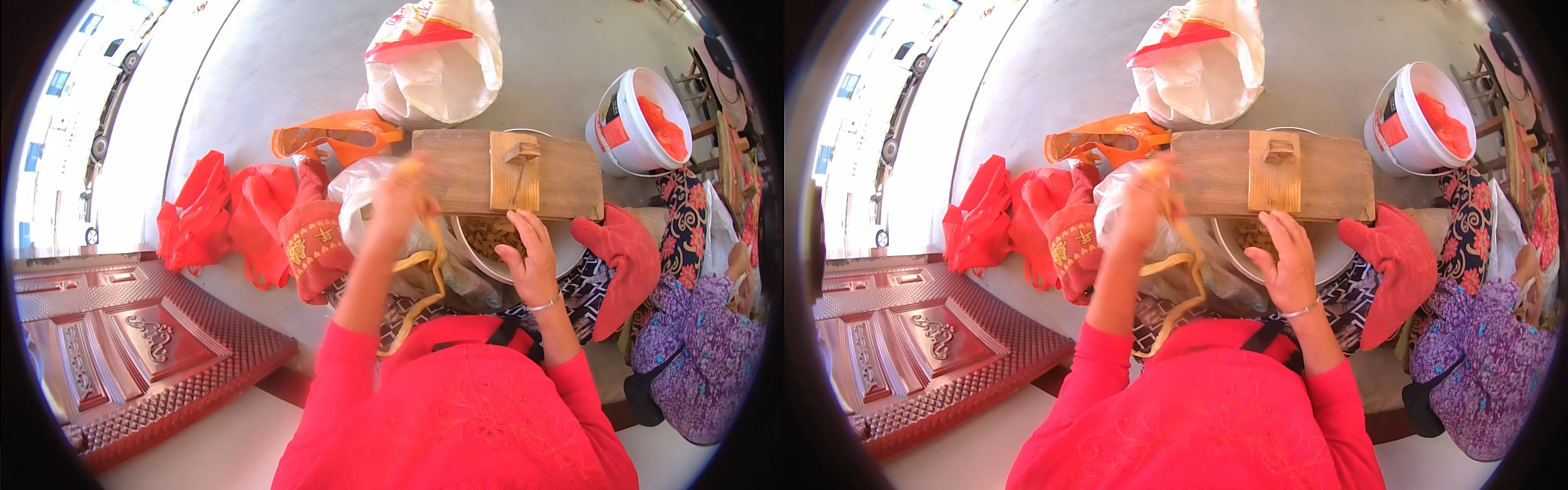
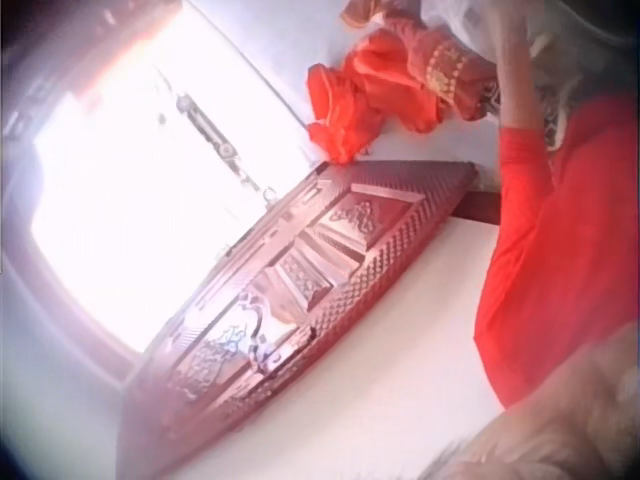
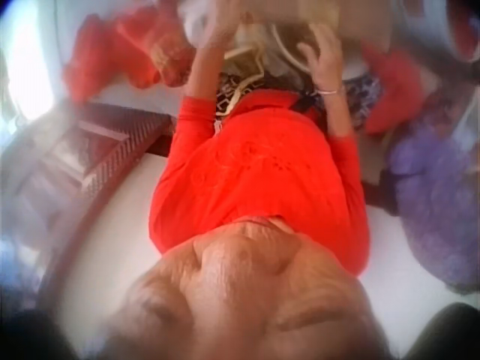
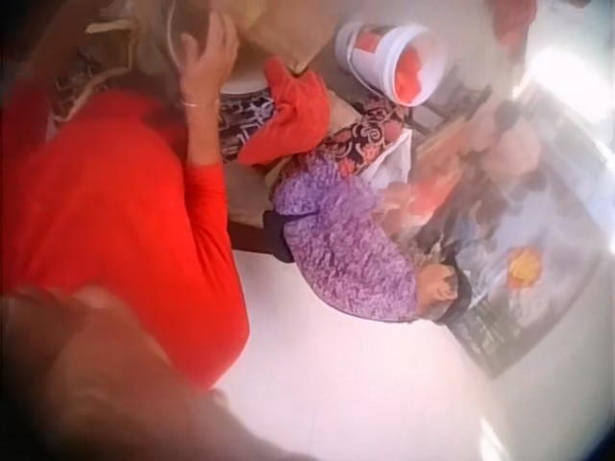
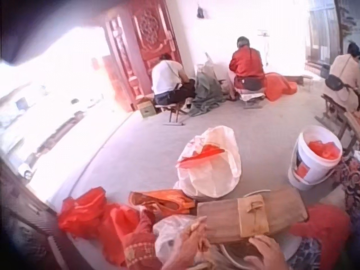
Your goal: The person shapes strips of yellow dough using a wooden tool with a slot and places the finished pieces into a bowl.
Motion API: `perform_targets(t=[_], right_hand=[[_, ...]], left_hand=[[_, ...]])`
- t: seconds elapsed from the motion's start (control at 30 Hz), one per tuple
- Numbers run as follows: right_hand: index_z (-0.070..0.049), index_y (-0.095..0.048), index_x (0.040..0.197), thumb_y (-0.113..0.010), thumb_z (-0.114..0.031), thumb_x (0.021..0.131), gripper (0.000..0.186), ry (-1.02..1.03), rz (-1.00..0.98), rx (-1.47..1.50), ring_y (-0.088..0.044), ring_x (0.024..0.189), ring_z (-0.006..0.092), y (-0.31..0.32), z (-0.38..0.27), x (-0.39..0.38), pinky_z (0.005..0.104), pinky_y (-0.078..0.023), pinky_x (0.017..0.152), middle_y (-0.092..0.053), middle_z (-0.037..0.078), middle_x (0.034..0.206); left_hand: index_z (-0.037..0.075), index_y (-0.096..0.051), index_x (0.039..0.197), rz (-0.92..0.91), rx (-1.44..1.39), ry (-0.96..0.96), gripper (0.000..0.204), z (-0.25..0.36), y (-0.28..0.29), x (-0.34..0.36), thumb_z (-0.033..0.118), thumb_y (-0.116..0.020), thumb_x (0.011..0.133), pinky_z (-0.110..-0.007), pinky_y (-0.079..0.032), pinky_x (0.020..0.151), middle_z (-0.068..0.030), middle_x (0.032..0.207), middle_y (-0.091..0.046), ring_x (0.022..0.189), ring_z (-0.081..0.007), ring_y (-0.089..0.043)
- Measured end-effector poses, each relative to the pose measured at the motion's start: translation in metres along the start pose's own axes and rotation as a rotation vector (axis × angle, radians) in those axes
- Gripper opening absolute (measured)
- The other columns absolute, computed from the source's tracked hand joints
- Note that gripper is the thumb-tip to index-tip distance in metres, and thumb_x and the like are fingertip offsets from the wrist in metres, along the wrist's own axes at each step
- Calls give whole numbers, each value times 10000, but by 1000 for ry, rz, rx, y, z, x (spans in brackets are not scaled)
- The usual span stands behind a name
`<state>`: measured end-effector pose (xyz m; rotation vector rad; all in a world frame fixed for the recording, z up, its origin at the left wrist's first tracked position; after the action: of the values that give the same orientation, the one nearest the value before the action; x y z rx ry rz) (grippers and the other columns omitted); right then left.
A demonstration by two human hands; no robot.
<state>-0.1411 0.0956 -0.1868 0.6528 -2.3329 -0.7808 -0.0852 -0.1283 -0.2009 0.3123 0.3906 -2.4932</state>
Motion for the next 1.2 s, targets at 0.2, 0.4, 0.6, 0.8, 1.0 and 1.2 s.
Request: perform_targets(t=[0.2,0.4,0.6,0.8,1.0,1.2], right_hand=[[-20,-632,1037,-650,-256,849,302,341,-15,-119,-574,914,325,11,-66,27,386,-462,780,-633,128,995],[-58,-554,703,-681,-178,836,220,97,-48,-120,-562,561,296,17,-19,16,347,-428,513,-557,94,603],[-19,-654,768,-659,-63,834,78,-345,-478,372,-589,559,151,12,3,-31,300,-439,508,-619,63,637],[59,-609,1136,-588,-76,906,268,-419,-43,1212,-516,616,48,56,-49,-1,210,-392,533,-586,-6,724],[-103,-673,1115,-670,-117,772,344,-114,135,38,-659,675,217,49,3,-1,310,-494,581,-689,101,857],[-141,-677,1096,-649,-125,771,326,-71,48,-44,-609,628,284,37,13,-3,361,-483,561,-649,63,806]], left_hand=[[-38,-629,907,-534,407,-270,124,-51,-99,-70,8,-590,798,-318,-501,709,-135,847,-669,844,-176,-625],[-13,-631,824,-690,348,268,161,-77,-107,-84,136,-586,865,-323,-441,563,-78,624,-581,623,-141,-554],[23,-653,855,-610,837,-291,268,16,-102,-59,280,-596,906,-341,-444,582,-126,624,-540,587,-152,-511],[3,-647,1031,-698,-61,100,312,-6,-126,-82,271,-500,964,-240,-389,549,32,695,-540,611,-67,-450],[-4,-482,1263,-655,-157,136,366,-51,-147,-81,101,-574,925,-218,-441,722,-9,978,-558,834,-75,-522],[76,-585,954,-709,-201,512,106,-96,-127,-67,174,-605,920,-189,-269,441,52,649,-464,493,-20,-337]])
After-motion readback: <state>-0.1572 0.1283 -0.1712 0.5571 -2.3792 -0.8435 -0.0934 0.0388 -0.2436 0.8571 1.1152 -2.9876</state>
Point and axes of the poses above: each hand's wrist, its own x-axis towards the middle knuckle, its own y-axis out of the back of the hand, z = x × y, the point moved 7 cm from there along x, towards the middle knuckle
